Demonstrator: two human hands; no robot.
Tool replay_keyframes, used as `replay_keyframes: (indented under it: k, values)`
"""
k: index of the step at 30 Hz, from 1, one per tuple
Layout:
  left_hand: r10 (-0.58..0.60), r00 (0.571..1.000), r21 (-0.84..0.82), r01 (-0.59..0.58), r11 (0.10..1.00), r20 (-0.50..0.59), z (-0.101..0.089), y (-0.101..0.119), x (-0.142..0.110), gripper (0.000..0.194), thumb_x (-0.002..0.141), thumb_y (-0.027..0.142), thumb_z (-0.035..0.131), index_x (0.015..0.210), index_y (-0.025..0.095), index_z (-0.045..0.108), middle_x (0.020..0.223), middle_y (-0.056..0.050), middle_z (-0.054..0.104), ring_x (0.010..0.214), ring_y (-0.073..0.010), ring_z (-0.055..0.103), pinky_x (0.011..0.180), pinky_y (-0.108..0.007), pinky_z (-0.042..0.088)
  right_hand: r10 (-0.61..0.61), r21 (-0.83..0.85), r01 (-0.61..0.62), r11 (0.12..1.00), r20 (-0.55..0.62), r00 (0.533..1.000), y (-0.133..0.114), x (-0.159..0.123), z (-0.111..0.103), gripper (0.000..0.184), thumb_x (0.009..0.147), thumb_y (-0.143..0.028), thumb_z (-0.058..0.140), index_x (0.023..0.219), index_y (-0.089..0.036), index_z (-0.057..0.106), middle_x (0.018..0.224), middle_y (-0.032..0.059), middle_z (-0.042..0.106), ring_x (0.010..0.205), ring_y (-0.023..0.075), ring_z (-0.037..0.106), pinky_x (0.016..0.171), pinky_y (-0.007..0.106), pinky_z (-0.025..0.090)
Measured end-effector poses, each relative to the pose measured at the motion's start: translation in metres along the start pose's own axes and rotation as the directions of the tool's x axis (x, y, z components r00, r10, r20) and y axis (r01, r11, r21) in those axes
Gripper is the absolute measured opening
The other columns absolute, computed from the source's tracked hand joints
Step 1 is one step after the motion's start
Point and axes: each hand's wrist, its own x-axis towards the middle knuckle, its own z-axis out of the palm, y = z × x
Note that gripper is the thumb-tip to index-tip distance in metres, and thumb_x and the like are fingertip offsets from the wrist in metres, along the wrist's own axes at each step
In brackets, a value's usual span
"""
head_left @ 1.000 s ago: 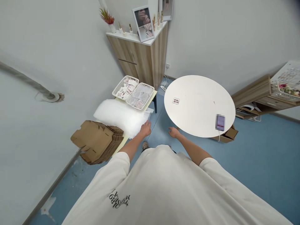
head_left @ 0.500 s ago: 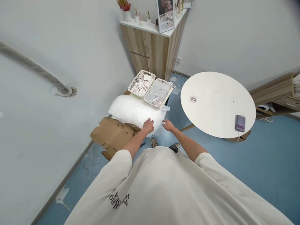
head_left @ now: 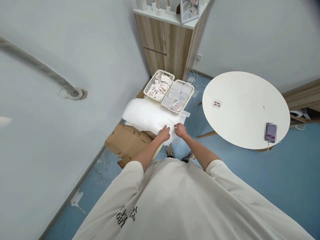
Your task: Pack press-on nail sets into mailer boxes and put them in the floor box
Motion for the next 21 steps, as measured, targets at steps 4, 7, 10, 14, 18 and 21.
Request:
replay_keyframes:
  k: [4, 7, 10, 14, 18, 21]
  values:
    - [0.015, 1.0, -0.02, -0.015, 1.0, -0.012, 0.001, -0.001, -0.001, 0.058, 0.095, 0.026, 0.047, 0.151, 0.018, 0.035, 0.169, -0.02, 0.017, 0.146, -0.0344, 0.041, 0.111, -0.046, 0.04, -0.029, 0.048, 0.029, 0.998, -0.018, 0.999, -0.002, -0.005, -0.005, 0.044, 0.092, -0.019, 0.052, 0.134, -0.019, 0.066, 0.14, 0.0127, 0.058, 0.127, 0.0294, 0.055, 0.108, 0.037, 0.042]
    - [0.022, 0.999, -0.032, -0.023, 0.999, -0.046, 0.001, -0.002, -0.003, 0.057, 0.094, 0.026, 0.047, 0.15, 0.018, 0.037, 0.168, -0.019, 0.02, 0.145, -0.0348, 0.043, 0.111, -0.047, 0.04, -0.046, 0.085, 0.05, 0.995, -0.05, 0.998, -0.005, -0.008, -0.01, 0.034, 0.092, -0.022, 0.055, 0.122, -0.019, 0.072, 0.129, 0.0109, 0.065, 0.112, 0.0244, 0.062, 0.1, 0.032, 0.046]
    - [0.04, 0.988, -0.043, -0.047, 0.998, -0.148, 0.0, -0.001, -0.005, 0.053, 0.094, 0.021, 0.045, 0.147, 0.018, 0.042, 0.162, -0.018, 0.032, 0.139, -0.0337, 0.048, 0.11, -0.047, 0.041, -0.031, 0.099, 0.043, 0.994, -0.119, 0.992, -0.008, -0.01, -0.016, 0.021, 0.092, -0.027, 0.057, 0.103, -0.02, 0.074, 0.111, 0.0082, 0.069, 0.099, 0.0213, 0.063, 0.091, 0.029, 0.048]
    - [0.046, 0.963, -0.095, -0.074, 0.993, -0.266, -0.003, 0.005, -0.007, 0.047, 0.094, 0.018, 0.044, 0.141, 0.018, 0.047, 0.148, -0.016, 0.046, 0.13, -0.0308, 0.054, 0.105, -0.043, 0.045, -0.076, 0.085, 0.094, 0.992, -0.193, 0.978, -0.007, -0.016, -0.032, 0.022, 0.089, -0.015, 0.052, 0.1, -0.019, 0.07, 0.108, 0.0079, 0.067, 0.093, 0.0193, 0.062, 0.087, 0.029, 0.048]
    - [0.029, 0.929, -0.167, -0.097, 0.981, -0.369, -0.008, 0.02, -0.004, 0.047, 0.094, 0.016, 0.045, 0.14, 0.019, 0.045, 0.141, -0.015, 0.05, 0.124, -0.0281, 0.057, 0.102, -0.039, 0.047, -0.2, 0.046, 0.215, 0.976, -0.222, 0.954, -0.004, -0.025, -0.06, 0.037, 0.086, -0.006, 0.043, 0.106, -0.019, 0.071, 0.118, 0.0084, 0.066, 0.105, 0.0213, 0.06, 0.096, 0.031, 0.045]
    - [0.019, 0.898, -0.213, -0.124, 0.969, -0.439, -0.012, 0.037, 0.0, 0.054, 0.094, 0.016, 0.044, 0.147, 0.018, 0.037, 0.139, -0.016, 0.052, 0.122, -0.0276, 0.058, 0.102, -0.039, 0.047, -0.222, 0.028, 0.238, 0.971, -0.269, 0.937, -0.001, -0.036, -0.085, 0.045, 0.087, -0.007, 0.041, 0.117, -0.02, 0.072, 0.123, 0.0073, 0.069, 0.113, 0.0244, 0.056, 0.104, 0.036, 0.042]
